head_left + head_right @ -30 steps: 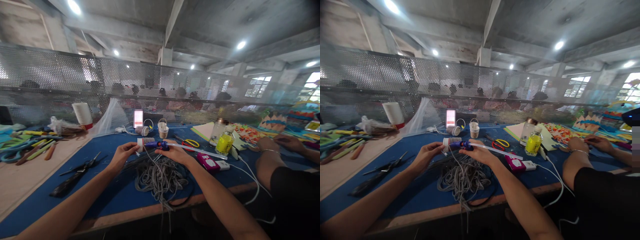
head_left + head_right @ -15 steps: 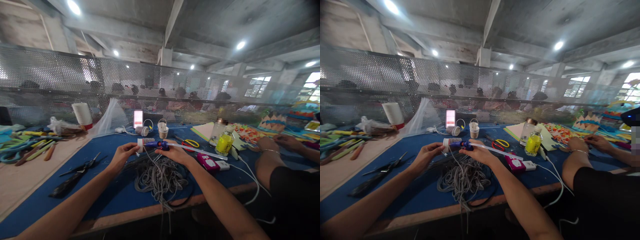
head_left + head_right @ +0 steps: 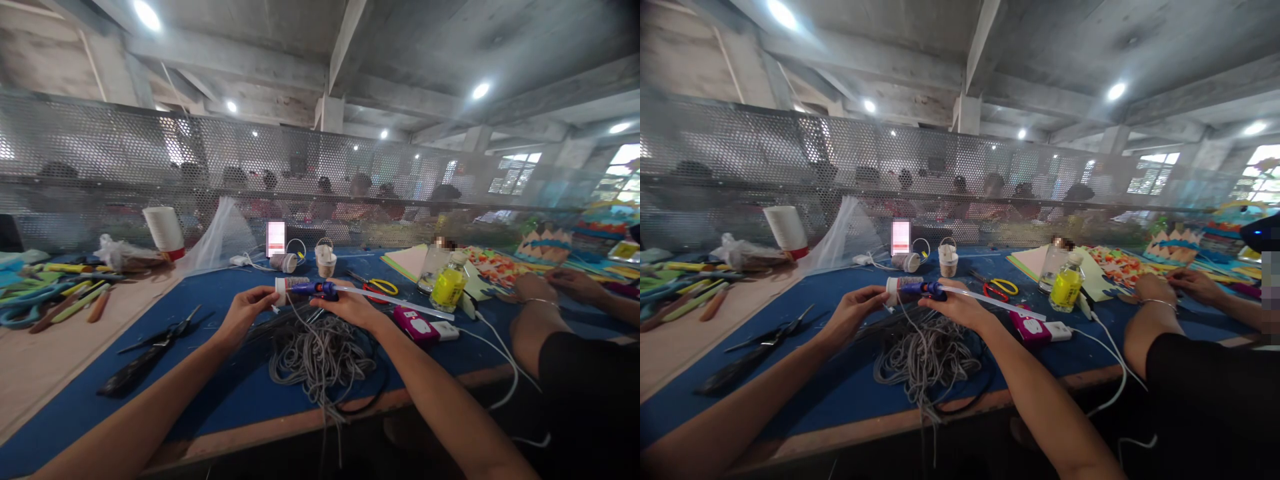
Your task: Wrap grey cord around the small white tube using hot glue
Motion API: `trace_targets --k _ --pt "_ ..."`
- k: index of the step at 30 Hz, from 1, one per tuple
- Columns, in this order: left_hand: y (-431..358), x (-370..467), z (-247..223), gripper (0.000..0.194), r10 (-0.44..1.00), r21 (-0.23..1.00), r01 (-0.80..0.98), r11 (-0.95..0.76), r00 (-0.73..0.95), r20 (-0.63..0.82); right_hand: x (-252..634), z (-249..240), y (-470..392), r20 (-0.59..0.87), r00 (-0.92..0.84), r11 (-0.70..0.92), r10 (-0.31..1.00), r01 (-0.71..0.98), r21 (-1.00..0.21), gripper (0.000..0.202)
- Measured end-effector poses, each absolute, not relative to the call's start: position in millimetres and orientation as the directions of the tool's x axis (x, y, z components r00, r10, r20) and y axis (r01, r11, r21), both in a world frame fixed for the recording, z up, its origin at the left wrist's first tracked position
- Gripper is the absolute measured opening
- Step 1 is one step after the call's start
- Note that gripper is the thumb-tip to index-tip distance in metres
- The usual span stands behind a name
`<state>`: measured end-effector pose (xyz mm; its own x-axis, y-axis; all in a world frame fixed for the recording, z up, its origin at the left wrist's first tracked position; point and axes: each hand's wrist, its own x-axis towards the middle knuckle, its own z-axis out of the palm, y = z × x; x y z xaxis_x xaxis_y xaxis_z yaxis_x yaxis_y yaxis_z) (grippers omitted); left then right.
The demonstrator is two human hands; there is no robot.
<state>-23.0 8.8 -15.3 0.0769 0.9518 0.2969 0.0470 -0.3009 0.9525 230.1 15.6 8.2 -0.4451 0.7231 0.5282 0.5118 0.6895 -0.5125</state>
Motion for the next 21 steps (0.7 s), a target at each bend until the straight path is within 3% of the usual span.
trace_targets --k 21 --pt "8.6 -24.5 -15.9 0.026 0.946 0.949 0.061 -0.310 0.115 0.302 230.2 8.3 15.8 0.543 -0.444 0.701 0.712 0.487 -0.521 0.037"
